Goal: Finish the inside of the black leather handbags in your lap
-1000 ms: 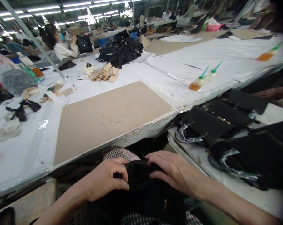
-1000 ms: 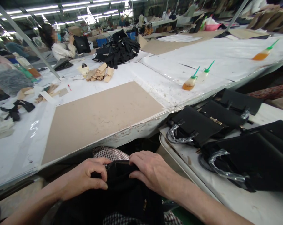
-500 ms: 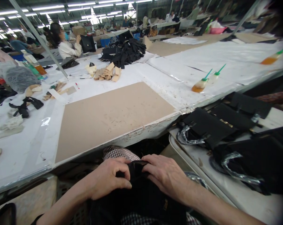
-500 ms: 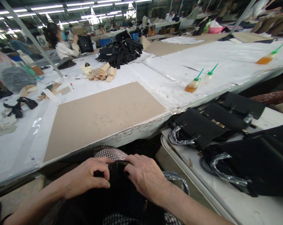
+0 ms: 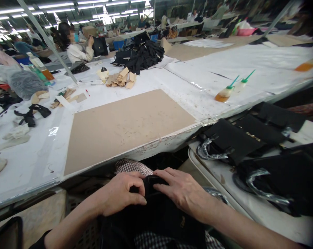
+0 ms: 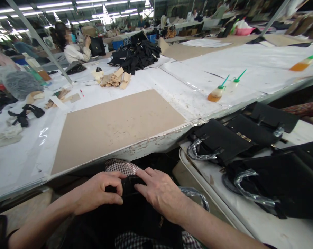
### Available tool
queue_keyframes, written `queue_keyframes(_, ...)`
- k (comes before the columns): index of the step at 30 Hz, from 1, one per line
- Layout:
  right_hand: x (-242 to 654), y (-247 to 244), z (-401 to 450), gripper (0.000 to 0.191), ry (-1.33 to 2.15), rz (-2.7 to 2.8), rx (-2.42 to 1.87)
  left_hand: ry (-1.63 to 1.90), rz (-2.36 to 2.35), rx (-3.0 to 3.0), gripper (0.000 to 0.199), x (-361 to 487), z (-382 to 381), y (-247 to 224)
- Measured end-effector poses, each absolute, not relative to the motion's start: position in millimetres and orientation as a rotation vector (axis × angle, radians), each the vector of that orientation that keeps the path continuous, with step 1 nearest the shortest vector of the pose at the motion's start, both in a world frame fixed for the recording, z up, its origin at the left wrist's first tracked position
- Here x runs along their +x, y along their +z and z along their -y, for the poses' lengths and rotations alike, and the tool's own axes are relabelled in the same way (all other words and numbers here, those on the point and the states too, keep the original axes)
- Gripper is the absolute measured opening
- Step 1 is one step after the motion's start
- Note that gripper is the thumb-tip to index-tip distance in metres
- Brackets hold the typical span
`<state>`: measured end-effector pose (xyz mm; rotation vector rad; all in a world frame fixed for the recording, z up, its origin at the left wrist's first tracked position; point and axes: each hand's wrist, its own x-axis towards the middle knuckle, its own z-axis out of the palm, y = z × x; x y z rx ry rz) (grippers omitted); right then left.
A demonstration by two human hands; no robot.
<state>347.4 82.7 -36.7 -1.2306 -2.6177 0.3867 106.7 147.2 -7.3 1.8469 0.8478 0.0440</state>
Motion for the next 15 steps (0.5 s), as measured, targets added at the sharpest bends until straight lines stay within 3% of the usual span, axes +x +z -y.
queue_keyframes(9,345.9,-46.0,-85.9,0.015,0.511,2.707,-1.273,0.024,-0.832,1.870,0.011,109.0,-147.6,-10.7)
queue_keyframes(15,358.7,-36.4,-98.2,0.020,0.833,2.710,-1.230,-0.069,-0.876,1.899,0.016,116.2,-151.4,-8.9)
